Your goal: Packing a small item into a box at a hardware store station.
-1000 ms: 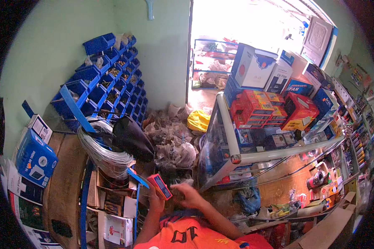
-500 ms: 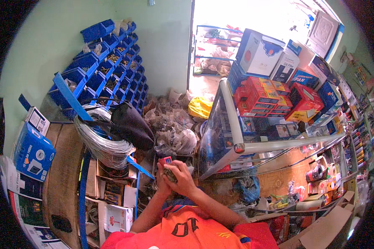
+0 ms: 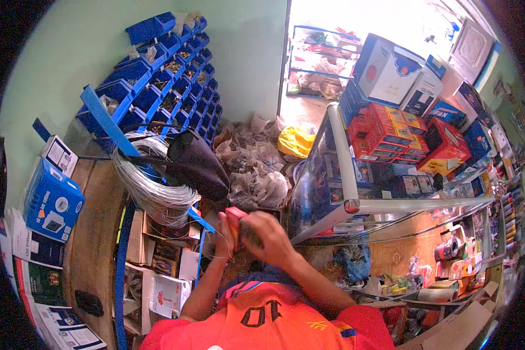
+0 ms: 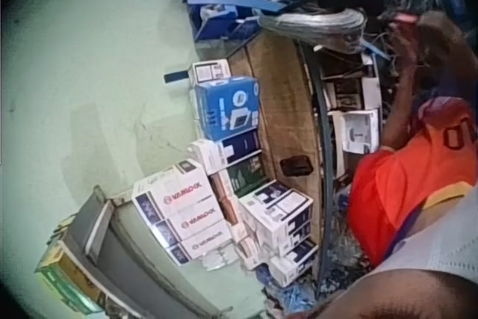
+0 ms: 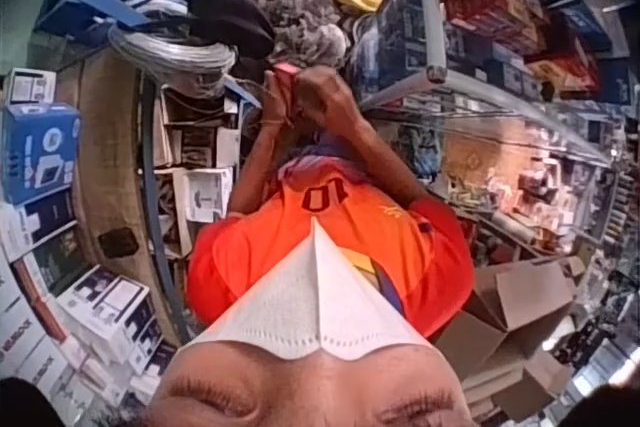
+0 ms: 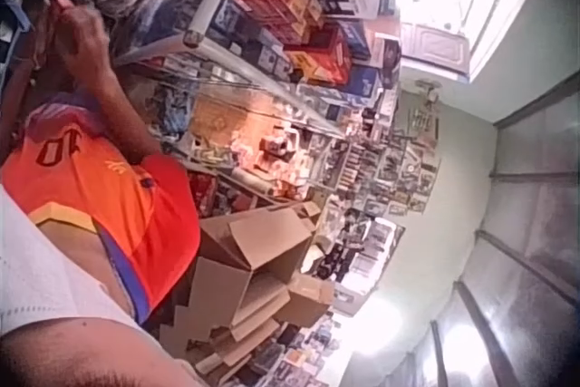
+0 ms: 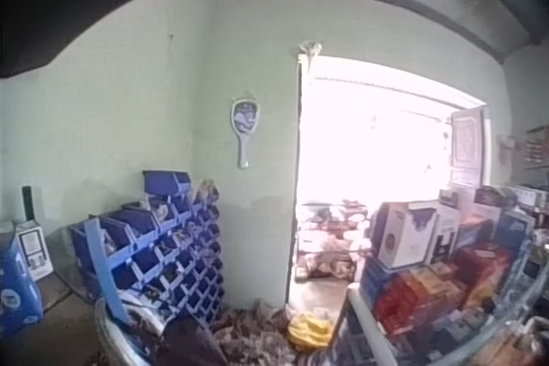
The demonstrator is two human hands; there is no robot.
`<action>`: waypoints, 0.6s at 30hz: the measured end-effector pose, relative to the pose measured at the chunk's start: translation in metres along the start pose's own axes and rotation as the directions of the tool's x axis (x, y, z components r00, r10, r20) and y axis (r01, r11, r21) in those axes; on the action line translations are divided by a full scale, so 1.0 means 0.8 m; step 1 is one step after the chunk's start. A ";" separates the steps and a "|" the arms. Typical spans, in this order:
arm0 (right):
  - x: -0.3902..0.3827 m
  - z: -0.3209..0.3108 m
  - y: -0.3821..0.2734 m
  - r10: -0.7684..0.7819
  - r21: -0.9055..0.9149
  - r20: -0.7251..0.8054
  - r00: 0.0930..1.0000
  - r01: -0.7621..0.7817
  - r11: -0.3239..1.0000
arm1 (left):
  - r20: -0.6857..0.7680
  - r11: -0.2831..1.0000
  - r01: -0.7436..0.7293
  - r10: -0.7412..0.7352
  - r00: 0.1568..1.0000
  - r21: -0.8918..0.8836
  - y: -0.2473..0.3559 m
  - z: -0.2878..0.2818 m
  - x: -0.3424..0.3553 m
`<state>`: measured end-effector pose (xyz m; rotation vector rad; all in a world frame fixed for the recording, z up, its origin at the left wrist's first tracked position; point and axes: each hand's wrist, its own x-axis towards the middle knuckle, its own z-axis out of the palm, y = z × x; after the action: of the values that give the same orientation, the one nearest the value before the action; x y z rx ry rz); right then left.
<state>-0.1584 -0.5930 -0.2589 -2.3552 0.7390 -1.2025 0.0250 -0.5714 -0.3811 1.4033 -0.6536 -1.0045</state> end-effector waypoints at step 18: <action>-0.024 -0.004 0.000 0.219 0.156 -0.204 0.954 -0.189 0.970 | 0.145 0.998 -0.065 0.061 0.988 0.023 -0.031 0.050 -0.030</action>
<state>-0.1703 -0.5815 -0.2691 -2.0021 0.9178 -1.3885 -0.0252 -0.5677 -0.3969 1.3340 -0.8160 -1.0571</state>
